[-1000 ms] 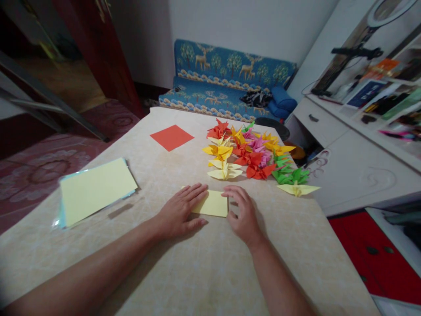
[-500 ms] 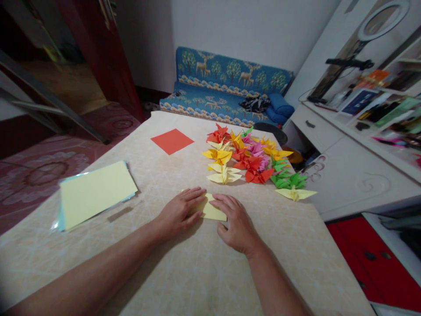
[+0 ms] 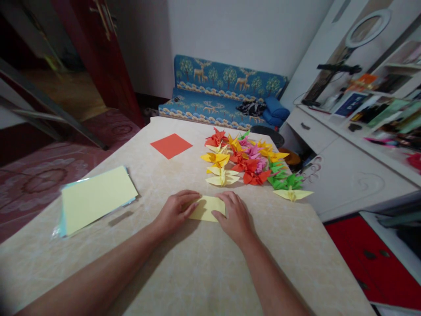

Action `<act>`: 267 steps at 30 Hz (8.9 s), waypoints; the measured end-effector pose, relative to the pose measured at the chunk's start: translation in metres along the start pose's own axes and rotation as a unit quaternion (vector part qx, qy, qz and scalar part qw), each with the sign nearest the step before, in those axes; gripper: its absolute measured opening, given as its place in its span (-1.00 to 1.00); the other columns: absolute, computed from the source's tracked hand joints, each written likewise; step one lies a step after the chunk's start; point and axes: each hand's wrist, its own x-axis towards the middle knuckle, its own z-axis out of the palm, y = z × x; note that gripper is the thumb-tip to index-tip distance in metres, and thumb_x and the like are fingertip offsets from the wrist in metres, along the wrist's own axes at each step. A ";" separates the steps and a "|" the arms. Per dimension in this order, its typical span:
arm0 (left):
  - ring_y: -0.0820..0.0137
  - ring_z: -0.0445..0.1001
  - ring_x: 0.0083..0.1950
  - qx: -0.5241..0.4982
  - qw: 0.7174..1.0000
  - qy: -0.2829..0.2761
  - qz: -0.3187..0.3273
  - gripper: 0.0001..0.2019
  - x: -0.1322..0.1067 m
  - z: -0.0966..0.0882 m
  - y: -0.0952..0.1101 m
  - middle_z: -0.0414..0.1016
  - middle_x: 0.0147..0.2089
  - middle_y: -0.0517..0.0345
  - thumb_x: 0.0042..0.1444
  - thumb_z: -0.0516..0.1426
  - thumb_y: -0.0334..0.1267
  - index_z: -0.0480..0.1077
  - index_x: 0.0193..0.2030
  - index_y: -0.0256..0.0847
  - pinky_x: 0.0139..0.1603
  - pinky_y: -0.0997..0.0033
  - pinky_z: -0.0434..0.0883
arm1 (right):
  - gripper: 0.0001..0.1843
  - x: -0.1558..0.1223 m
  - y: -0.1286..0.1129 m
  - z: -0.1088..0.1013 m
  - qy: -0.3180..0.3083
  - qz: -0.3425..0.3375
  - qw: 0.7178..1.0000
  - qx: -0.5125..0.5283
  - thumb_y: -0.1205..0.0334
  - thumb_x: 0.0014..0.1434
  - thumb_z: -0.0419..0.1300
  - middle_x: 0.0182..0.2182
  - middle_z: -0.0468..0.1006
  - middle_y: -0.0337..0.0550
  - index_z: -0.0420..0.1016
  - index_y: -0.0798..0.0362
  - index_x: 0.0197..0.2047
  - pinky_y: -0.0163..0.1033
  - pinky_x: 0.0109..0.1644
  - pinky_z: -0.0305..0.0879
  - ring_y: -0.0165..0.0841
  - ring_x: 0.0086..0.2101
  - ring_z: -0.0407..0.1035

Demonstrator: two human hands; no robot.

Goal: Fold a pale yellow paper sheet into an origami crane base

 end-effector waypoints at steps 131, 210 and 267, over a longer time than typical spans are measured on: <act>0.35 0.45 -0.25 -0.300 0.935 0.130 -0.137 -0.83 0.005 -0.008 0.007 0.55 -0.29 0.01 -0.01 0.24 -0.18 0.59 -0.39 -0.24 -0.24 0.45 0.35 | -0.71 0.023 -0.055 0.034 0.144 0.207 0.819 0.516 0.13 -0.03 0.25 -0.32 0.61 -0.05 0.48 0.08 -0.23 -0.16 -0.24 0.42 -0.23 -0.36 0.49; 0.52 0.42 -0.49 -0.390 0.884 0.219 -0.135 -0.64 0.003 -0.004 0.008 0.51 -0.45 0.22 -0.04 0.28 -0.26 0.27 -0.13 -0.20 -0.45 0.60 0.34 | -0.81 0.018 -0.058 0.025 0.250 0.196 0.791 0.522 0.14 0.03 0.28 -0.38 0.48 -0.22 0.45 0.10 -0.43 -0.32 -0.27 0.26 -0.38 -0.35 0.35; 0.44 0.44 -0.53 -0.398 0.886 0.122 -0.207 -0.62 0.002 -0.003 0.012 0.54 -0.49 0.08 -0.11 0.30 -0.13 0.48 -0.17 -0.33 -0.48 0.48 0.37 | -0.63 0.018 -0.048 0.021 0.133 0.176 0.868 0.445 0.04 0.11 0.17 -0.68 0.16 -0.35 0.31 0.09 -0.60 -0.36 -0.54 -0.06 -0.49 -0.60 0.05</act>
